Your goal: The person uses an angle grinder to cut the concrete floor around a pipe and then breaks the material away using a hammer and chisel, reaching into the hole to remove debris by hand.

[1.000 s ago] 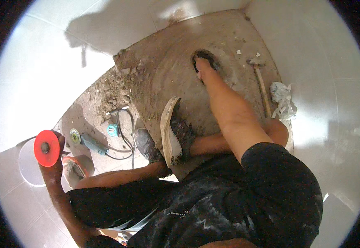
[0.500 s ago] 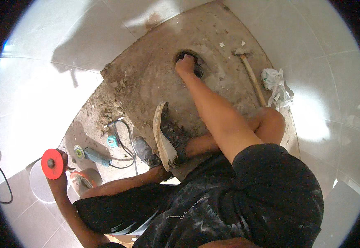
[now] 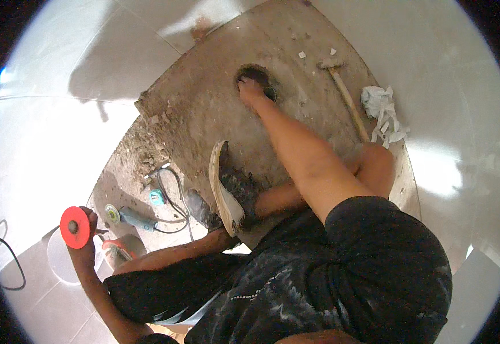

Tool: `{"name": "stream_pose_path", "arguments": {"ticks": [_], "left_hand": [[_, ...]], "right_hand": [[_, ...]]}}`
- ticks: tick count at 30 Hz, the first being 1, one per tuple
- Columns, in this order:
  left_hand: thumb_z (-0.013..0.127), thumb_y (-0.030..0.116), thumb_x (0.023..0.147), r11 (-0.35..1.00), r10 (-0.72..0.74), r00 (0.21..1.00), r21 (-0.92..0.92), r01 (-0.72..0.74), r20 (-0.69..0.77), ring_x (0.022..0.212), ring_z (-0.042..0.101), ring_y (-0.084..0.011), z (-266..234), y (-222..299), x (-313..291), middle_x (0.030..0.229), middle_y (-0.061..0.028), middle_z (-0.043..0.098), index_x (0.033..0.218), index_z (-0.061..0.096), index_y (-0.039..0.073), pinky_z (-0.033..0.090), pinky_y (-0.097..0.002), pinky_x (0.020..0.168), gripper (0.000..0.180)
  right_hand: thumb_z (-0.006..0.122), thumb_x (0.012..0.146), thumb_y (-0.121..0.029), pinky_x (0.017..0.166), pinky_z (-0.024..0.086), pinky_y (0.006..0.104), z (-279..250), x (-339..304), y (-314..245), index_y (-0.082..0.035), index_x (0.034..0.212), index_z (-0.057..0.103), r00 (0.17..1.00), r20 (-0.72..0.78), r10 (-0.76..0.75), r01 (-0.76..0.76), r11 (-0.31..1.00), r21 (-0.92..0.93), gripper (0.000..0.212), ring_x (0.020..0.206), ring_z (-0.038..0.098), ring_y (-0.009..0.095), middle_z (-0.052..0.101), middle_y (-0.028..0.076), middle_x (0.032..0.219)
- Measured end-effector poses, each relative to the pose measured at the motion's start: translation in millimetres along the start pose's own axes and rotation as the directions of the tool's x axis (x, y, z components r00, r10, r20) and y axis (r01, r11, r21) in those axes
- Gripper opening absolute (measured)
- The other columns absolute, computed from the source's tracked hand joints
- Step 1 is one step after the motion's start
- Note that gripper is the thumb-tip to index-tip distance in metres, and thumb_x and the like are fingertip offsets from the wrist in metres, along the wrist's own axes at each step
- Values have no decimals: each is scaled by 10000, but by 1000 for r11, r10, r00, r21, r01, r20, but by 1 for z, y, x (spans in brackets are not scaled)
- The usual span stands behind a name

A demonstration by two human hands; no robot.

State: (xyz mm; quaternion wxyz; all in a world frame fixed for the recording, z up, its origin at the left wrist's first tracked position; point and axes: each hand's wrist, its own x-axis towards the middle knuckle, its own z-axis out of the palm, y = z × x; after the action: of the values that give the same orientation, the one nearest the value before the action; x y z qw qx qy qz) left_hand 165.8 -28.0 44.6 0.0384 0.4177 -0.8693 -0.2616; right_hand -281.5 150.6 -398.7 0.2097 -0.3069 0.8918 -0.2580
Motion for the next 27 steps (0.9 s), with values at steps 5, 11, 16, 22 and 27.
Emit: {"name": "stream_pose_path", "arguments": {"ticks": [5,11,16,22,27], "left_hand": [[701,150,895,992,-122,992,-19,122,-1,755,528,-112,-13,-3,-19,840,-8,578,924,608,35,437,-267,660,151],[675,148,916,999,49,998,-20,-49,29,682,488,-91,9,3,7,791,14,546,900,589,64,392,-248,589,121],[683,151,908,1000,-4,1000,-12,4,22,700,500,-101,3,6,-9,803,7,552,915,597,53,404,-251,601,131],[711,148,884,1000,-24,1000,-3,24,-13,732,537,-107,3,-5,-9,850,2,584,949,614,49,439,-262,627,153],[723,143,876,999,-15,998,-44,17,65,782,565,-110,9,3,6,883,-9,601,1003,621,51,472,-265,671,187]], "right_hand": [[392,1006,-302,1042,422,447,-28,-43,-71,-24,1284,566,988,69,136,-152,908,391,430,1250,512,396,537,208,1365],[490,984,-393,978,451,445,-17,-6,-31,-20,1264,582,748,95,657,-458,408,790,475,1187,561,368,581,198,1317],[613,933,-416,838,515,419,-56,-43,-119,-9,1054,687,936,-53,349,-245,750,615,431,978,654,317,686,171,1074],[609,958,-199,729,528,414,-38,-6,-69,-35,1108,631,771,187,608,-441,300,846,224,793,670,231,689,83,908],[625,943,-170,770,516,421,12,41,10,-57,1175,606,749,212,628,-538,388,748,259,893,657,242,685,76,1019]]}}
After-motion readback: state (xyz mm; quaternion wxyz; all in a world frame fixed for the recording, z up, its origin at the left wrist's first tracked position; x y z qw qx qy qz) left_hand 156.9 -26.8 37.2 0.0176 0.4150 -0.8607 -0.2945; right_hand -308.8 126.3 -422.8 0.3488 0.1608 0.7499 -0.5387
